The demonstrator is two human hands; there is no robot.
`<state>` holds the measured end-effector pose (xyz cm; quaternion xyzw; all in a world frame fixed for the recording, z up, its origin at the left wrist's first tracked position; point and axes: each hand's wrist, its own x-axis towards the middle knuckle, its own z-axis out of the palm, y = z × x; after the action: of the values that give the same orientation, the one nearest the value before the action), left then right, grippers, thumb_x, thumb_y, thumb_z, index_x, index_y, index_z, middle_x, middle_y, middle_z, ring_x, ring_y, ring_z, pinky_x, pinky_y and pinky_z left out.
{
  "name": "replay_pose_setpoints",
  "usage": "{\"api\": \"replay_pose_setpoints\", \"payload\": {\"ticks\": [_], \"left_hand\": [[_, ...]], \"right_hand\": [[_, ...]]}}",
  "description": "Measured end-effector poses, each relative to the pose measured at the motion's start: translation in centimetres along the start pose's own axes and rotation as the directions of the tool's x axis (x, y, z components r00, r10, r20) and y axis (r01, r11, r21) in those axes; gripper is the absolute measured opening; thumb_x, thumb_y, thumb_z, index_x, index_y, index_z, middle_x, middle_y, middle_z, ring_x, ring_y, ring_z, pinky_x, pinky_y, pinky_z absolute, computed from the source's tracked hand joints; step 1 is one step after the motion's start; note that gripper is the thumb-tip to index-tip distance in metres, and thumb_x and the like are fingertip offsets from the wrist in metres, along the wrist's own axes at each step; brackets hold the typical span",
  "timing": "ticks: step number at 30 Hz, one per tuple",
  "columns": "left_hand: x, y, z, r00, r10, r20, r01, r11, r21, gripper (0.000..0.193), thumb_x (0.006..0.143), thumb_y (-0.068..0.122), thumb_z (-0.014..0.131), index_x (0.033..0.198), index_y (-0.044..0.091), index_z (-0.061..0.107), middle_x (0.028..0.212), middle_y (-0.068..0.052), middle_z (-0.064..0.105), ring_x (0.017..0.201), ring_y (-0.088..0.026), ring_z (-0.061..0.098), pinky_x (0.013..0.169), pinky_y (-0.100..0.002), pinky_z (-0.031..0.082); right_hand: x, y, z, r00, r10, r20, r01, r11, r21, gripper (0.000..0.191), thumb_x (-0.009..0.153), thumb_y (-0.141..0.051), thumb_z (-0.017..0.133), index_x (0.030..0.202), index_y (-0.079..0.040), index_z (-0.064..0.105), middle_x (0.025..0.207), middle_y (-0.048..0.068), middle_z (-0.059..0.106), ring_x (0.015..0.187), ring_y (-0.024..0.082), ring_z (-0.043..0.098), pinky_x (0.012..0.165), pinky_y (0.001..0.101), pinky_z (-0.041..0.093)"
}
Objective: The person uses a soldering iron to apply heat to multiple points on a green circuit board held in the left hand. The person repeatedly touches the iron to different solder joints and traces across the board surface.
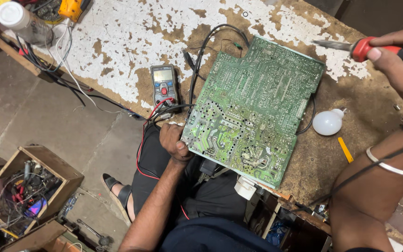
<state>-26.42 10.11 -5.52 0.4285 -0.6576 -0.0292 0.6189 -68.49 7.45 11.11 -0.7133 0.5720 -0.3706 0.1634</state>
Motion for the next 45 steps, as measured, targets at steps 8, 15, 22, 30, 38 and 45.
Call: {"api": "replay_pose_setpoints", "payload": {"ticks": [8, 15, 22, 30, 38, 45], "left_hand": [[-0.9, -0.6, -0.1, 1.000, 0.003, 0.007, -0.003, 1.000, 0.009, 0.070, 0.111, 0.050, 0.021, 0.078, 0.001, 0.058, 0.067, -0.012, 0.048, 0.063, -0.029, 0.045, 0.062, -0.045, 0.036], [-1.1, -0.7, -0.3, 0.999, -0.009, 0.038, 0.009, 1.000, 0.012, 0.066, 0.110, 0.048, 0.022, 0.079, 0.001, 0.059, 0.069, -0.012, 0.047, 0.066, -0.030, 0.046, 0.064, -0.045, 0.036], [-1.1, -0.6, -0.6, 0.998, -0.021, 0.059, 0.022, 1.000, -0.018, 0.064, 0.109, 0.047, 0.025, 0.081, 0.001, 0.060, 0.069, -0.012, 0.048, 0.066, -0.029, 0.046, 0.064, -0.045, 0.037], [-1.3, -0.7, -0.4, 0.998, -0.031, 0.052, 0.032, 0.999, -0.017, 0.064, 0.109, 0.047, 0.024, 0.081, 0.002, 0.060, 0.069, -0.011, 0.048, 0.067, -0.029, 0.046, 0.065, -0.045, 0.037], [-1.3, -0.8, -0.4, 0.999, -0.023, 0.041, 0.025, 0.999, -0.032, 0.063, 0.108, 0.045, 0.026, 0.080, 0.001, 0.060, 0.067, -0.011, 0.048, 0.065, -0.028, 0.045, 0.063, -0.044, 0.035], [-1.4, -1.0, -0.3, 0.999, -0.021, 0.029, 0.022, 0.999, -0.037, 0.064, 0.108, 0.047, 0.025, 0.078, 0.002, 0.059, 0.066, -0.011, 0.047, 0.064, -0.027, 0.044, 0.062, -0.044, 0.034]], "right_hand": [[2.4, -7.3, 5.5, 0.966, -0.132, 0.220, 0.141, 0.990, -0.024, 0.021, 0.088, -0.010, 0.078, 0.106, 0.001, 0.075, 0.092, 0.013, 0.073, 0.072, 0.014, 0.066, 0.068, 0.0278, 0.050], [3.0, -7.5, 8.3, 0.945, -0.201, 0.259, 0.203, 0.979, 0.018, 0.015, 0.095, -0.013, 0.082, 0.106, -0.003, 0.077, 0.091, 0.008, 0.075, 0.072, 0.010, 0.067, 0.064, 0.0237, 0.049], [3.2, -7.7, 8.8, 0.941, -0.230, 0.249, 0.250, 0.967, -0.052, 0.020, 0.085, -0.008, 0.082, 0.103, -0.001, 0.077, 0.086, 0.013, 0.072, 0.070, 0.016, 0.065, 0.064, 0.0298, 0.048], [3.0, -8.6, 9.0, 0.945, -0.184, 0.272, 0.208, 0.976, -0.060, 0.017, 0.087, -0.009, 0.084, 0.102, -0.003, 0.078, 0.084, 0.011, 0.071, 0.068, 0.015, 0.064, 0.061, 0.0283, 0.046], [3.3, -9.1, 8.8, 0.936, -0.227, 0.270, 0.258, 0.962, -0.085, 0.018, 0.085, -0.007, 0.083, 0.101, -0.001, 0.077, 0.084, 0.013, 0.070, 0.068, 0.018, 0.064, 0.062, 0.0309, 0.047], [3.4, -8.9, 8.7, 0.930, -0.239, 0.281, 0.274, 0.957, -0.093, 0.019, 0.086, -0.007, 0.083, 0.103, -0.001, 0.077, 0.085, 0.014, 0.070, 0.070, 0.020, 0.064, 0.062, 0.0306, 0.047]]}}
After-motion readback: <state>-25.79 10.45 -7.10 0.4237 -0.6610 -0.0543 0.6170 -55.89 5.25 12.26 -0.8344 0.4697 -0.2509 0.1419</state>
